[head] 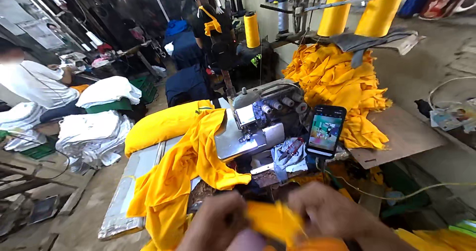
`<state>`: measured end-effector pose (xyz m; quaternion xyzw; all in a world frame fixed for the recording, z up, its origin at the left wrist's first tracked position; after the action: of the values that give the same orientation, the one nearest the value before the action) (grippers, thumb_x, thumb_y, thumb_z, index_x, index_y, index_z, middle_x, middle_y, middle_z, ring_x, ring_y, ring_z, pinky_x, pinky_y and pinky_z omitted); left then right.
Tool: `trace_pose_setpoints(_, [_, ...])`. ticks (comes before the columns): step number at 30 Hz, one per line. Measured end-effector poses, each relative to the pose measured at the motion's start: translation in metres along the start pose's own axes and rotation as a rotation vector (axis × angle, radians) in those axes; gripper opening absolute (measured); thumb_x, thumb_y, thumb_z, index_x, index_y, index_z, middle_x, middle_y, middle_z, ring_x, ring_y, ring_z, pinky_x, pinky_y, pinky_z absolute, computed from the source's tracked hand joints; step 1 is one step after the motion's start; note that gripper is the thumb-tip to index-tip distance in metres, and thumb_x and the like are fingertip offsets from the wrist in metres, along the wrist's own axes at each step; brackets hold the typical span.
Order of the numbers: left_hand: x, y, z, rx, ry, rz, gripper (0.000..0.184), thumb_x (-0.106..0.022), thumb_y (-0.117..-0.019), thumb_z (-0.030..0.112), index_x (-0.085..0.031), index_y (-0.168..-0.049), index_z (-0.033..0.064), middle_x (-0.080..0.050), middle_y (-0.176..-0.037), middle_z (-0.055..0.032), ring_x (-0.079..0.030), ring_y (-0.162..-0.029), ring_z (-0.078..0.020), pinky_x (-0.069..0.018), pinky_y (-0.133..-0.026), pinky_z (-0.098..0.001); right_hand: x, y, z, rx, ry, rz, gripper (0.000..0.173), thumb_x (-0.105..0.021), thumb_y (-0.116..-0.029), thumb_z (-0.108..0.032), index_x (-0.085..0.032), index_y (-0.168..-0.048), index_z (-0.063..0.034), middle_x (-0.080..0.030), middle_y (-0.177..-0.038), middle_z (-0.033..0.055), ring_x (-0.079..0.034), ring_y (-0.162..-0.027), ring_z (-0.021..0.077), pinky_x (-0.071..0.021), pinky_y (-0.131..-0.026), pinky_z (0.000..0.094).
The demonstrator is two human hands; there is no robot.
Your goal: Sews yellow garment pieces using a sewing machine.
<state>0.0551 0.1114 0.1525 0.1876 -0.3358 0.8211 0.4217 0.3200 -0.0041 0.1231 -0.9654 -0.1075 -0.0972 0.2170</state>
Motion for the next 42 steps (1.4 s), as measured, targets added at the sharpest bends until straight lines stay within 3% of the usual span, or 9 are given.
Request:
trace_pose_setpoints(2, [-0.029,-0.017,-0.008,0.074,-0.412,0.556,0.013,-0.064,-0.0875,0.012,-0.068,-0.095,0.0016,-0.06,-0.062,-0.0008,-0.054,-0.05,-0.0047,-0.0475,-0.047,-0.0221,-0.017,-0.019,0.022,-0.053,0.291,0.572,0.013,-0.077,-0.0759,-0.011,-0.071,-0.087,-0.0091,-0.063,-0.066,-0.0042,-0.057,-0.056,0.0005,-0.0494,-0.051,0.0193])
trace_pose_setpoints(5, [-0.045,-0.031,-0.026,0.089,-0.641,0.763,0.014,-0.064,-0.0864,0.012,-0.071,-0.094,0.0026,-0.063,-0.066,-0.0023,-0.056,-0.051,-0.0087,-0.0495,-0.048,-0.0265,-0.022,-0.038,0.043,-0.009,0.551,0.845,0.024,-0.072,-0.0718,-0.01,-0.071,-0.095,-0.0141,-0.059,-0.065,-0.0082,-0.054,-0.054,-0.0011,-0.048,-0.049,0.0183])
trace_pose_setpoints(8, [-0.044,-0.022,-0.033,0.041,-0.557,0.596,0.015,-0.064,-0.0873,0.005,-0.074,-0.098,0.0063,-0.072,-0.1,-0.0067,-0.069,-0.075,-0.0108,-0.0605,-0.066,-0.0267,-0.016,-0.035,0.047,0.035,0.655,0.694,0.025,-0.071,-0.077,-0.011,-0.074,-0.102,-0.0127,-0.069,-0.089,-0.0042,-0.066,-0.075,0.0039,-0.0599,-0.065,0.0242])
trace_pose_setpoints(15, [-0.05,0.001,-0.053,0.086,-0.477,0.522,0.016,-0.067,-0.0897,0.007,-0.079,-0.099,0.0129,-0.073,-0.101,-0.0004,-0.071,-0.089,-0.008,-0.0615,-0.075,-0.0271,-0.023,-0.027,0.069,0.108,0.774,0.425,0.025,-0.06,-0.1016,-0.031,-0.08,-0.103,-0.017,-0.074,-0.093,-0.0015,-0.07,-0.085,0.0057,-0.0599,-0.075,0.0235])
trace_pose_setpoints(20, [-0.065,0.036,-0.076,0.266,-0.318,0.474,0.018,-0.067,-0.0863,0.003,-0.078,-0.099,0.0081,-0.075,-0.095,-0.0025,-0.072,-0.086,-0.0089,-0.061,-0.079,-0.0273,-0.043,-0.018,0.099,0.014,0.571,0.311,0.022,-0.066,-0.0992,-0.032,-0.08,-0.098,-0.016,-0.074,-0.093,-0.0013,-0.069,-0.088,0.005,-0.0591,-0.08,0.0225])
trace_pose_setpoints(25, [-0.064,0.067,-0.089,0.438,-0.2,0.422,0.019,-0.064,-0.0994,0.024,-0.078,-0.1,0.0113,-0.073,-0.092,0.0018,-0.068,-0.081,-0.0042,-0.0585,-0.075,-0.0231,-0.061,-0.019,0.111,-0.19,0.408,0.159,0.024,-0.069,-0.0968,-0.032,-0.079,-0.097,-0.0106,-0.074,-0.091,0.0024,-0.069,-0.086,0.0082,-0.0579,-0.08,0.0256])
trace_pose_setpoints(33, [-0.002,0.023,-0.1,0.779,-0.271,0.179,0.023,-0.067,-0.0974,0.032,-0.077,-0.1,0.0106,-0.069,-0.124,-0.0041,-0.069,-0.101,-0.0185,-0.0575,-0.091,-0.0441,-0.045,-0.094,0.086,-0.681,0.427,-0.02,0.045,-0.07,-0.098,-0.033,-0.064,-0.135,-0.008,-0.073,-0.094,0.0085,-0.07,-0.077,0.0192,-0.0601,-0.078,0.0416])
trace_pose_setpoints(37, [0.001,0.012,-0.116,0.829,-0.304,0.074,0.023,-0.068,-0.0964,0.03,-0.075,-0.102,0.0089,-0.073,-0.106,-0.0064,-0.069,-0.097,-0.022,-0.0555,-0.09,-0.048,-0.041,-0.111,0.101,-0.803,0.476,-0.083,0.03,-0.071,-0.0972,-0.035,-0.073,-0.111,-0.0084,-0.073,-0.092,0.0075,-0.07,-0.077,0.0188,-0.0588,-0.079,0.0413])
trace_pose_setpoints(42, [-0.003,0.018,-0.098,0.731,-0.272,0.108,0.017,-0.068,-0.0965,0.023,-0.072,-0.102,0.0074,-0.069,-0.095,-0.0055,-0.066,-0.081,-0.0174,-0.0566,-0.079,-0.0397,-0.043,-0.09,0.103,-0.55,0.544,0.094,0.02,-0.077,-0.0918,-0.034,-0.076,-0.093,-0.0138,-0.072,-0.08,0.0002,-0.069,-0.075,0.0135,-0.0582,-0.075,0.0416])
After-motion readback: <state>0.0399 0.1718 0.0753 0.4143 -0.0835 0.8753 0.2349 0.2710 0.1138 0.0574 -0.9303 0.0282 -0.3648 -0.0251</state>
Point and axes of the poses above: each hand's wrist, its own y-axis away from the middle knuckle, its own x-axis out of the back of the hand, z = x × y, the point moved 1 cm from there along -y, towards the middle knuckle
